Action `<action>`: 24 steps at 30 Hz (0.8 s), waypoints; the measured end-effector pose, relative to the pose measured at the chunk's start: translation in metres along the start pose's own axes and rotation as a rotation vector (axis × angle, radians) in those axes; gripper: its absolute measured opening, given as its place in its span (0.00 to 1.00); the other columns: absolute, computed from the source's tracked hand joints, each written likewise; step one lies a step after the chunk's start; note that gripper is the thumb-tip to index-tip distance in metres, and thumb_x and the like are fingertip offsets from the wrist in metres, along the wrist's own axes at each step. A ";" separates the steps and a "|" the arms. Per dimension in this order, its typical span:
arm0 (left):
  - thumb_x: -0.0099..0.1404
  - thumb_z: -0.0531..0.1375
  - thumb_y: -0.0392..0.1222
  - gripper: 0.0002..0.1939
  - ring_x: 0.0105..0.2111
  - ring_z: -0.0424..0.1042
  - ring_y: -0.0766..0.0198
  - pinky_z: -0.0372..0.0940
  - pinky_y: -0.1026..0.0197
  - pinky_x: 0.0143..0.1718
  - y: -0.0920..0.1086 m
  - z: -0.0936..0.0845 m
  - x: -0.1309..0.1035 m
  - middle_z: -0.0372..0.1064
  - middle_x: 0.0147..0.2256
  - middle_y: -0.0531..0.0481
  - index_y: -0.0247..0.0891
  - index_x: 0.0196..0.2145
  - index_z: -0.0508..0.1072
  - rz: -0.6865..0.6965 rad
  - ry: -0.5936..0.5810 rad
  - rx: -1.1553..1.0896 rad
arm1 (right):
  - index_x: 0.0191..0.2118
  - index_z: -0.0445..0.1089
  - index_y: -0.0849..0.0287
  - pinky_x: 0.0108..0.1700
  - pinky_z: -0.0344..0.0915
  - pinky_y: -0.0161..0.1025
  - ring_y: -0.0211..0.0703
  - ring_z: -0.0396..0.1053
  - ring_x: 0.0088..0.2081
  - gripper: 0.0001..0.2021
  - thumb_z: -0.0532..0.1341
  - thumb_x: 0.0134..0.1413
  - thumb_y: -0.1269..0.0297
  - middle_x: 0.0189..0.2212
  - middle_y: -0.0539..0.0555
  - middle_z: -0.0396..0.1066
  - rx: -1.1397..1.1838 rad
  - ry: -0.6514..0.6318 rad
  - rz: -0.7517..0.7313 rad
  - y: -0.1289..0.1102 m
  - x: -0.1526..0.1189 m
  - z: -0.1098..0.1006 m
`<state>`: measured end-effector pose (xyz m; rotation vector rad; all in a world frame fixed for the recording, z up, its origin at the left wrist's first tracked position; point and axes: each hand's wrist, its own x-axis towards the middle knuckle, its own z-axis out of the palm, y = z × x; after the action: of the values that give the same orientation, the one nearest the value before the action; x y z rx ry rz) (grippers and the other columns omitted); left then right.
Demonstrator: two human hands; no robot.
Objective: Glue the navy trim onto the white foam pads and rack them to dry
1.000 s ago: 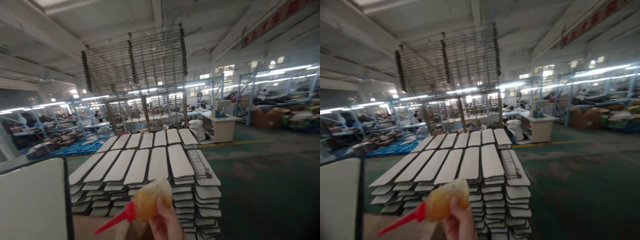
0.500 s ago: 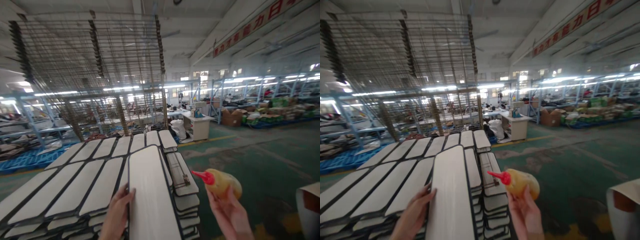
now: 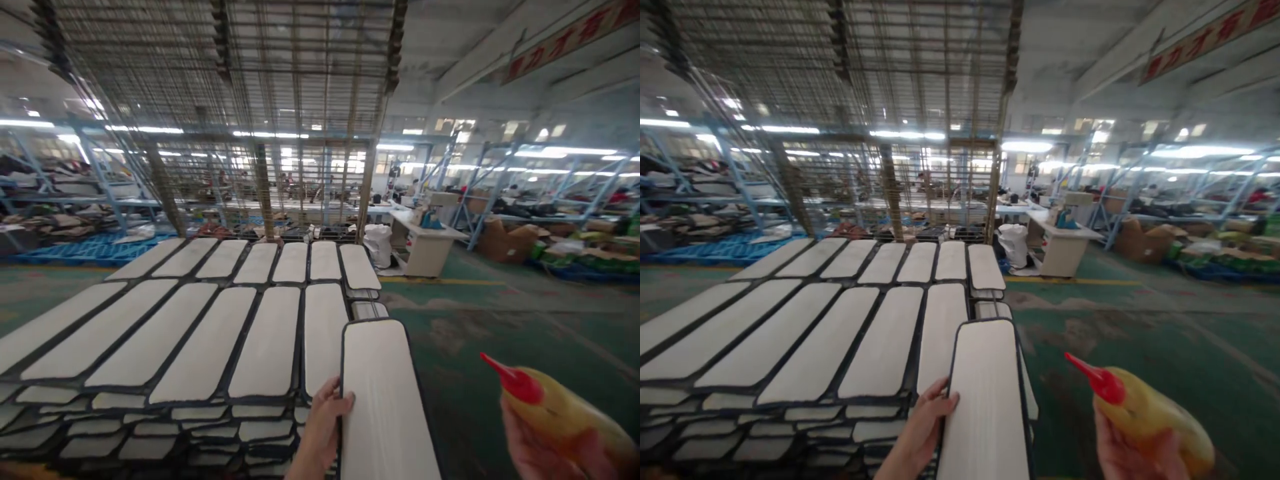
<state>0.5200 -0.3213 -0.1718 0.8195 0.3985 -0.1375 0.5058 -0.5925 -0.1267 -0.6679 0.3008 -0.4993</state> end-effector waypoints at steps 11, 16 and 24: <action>0.40 0.71 0.36 0.25 0.39 0.73 0.59 0.64 0.63 0.41 0.015 0.008 -0.017 0.76 0.36 0.46 0.36 0.40 0.75 0.138 0.347 0.105 | 0.49 0.71 0.57 0.27 0.79 0.37 0.43 0.75 0.40 0.14 0.55 0.61 0.61 0.48 0.50 0.74 0.098 0.177 0.410 0.019 0.046 0.070; 0.49 0.65 0.39 0.29 0.33 0.72 0.61 0.64 0.63 0.37 0.027 0.045 0.033 0.72 0.33 0.47 0.31 0.50 0.69 0.359 0.379 0.387 | 0.49 0.70 0.59 0.32 0.78 0.39 0.44 0.76 0.38 0.13 0.54 0.62 0.64 0.42 0.53 0.77 0.203 0.054 0.435 0.022 0.072 0.072; 0.52 0.60 0.31 0.34 0.33 0.69 0.57 0.62 0.57 0.39 0.007 0.095 0.127 0.65 0.34 0.47 0.30 0.56 0.55 0.486 0.555 0.702 | 0.44 0.73 0.61 0.40 0.76 0.40 0.46 0.75 0.40 0.14 0.65 0.52 0.62 0.39 0.55 0.78 0.284 -0.090 0.516 0.049 0.124 0.042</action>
<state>0.6663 -0.3817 -0.1591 1.6332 0.6722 0.4400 0.6448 -0.6031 -0.1405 -0.3145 0.2970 -0.0152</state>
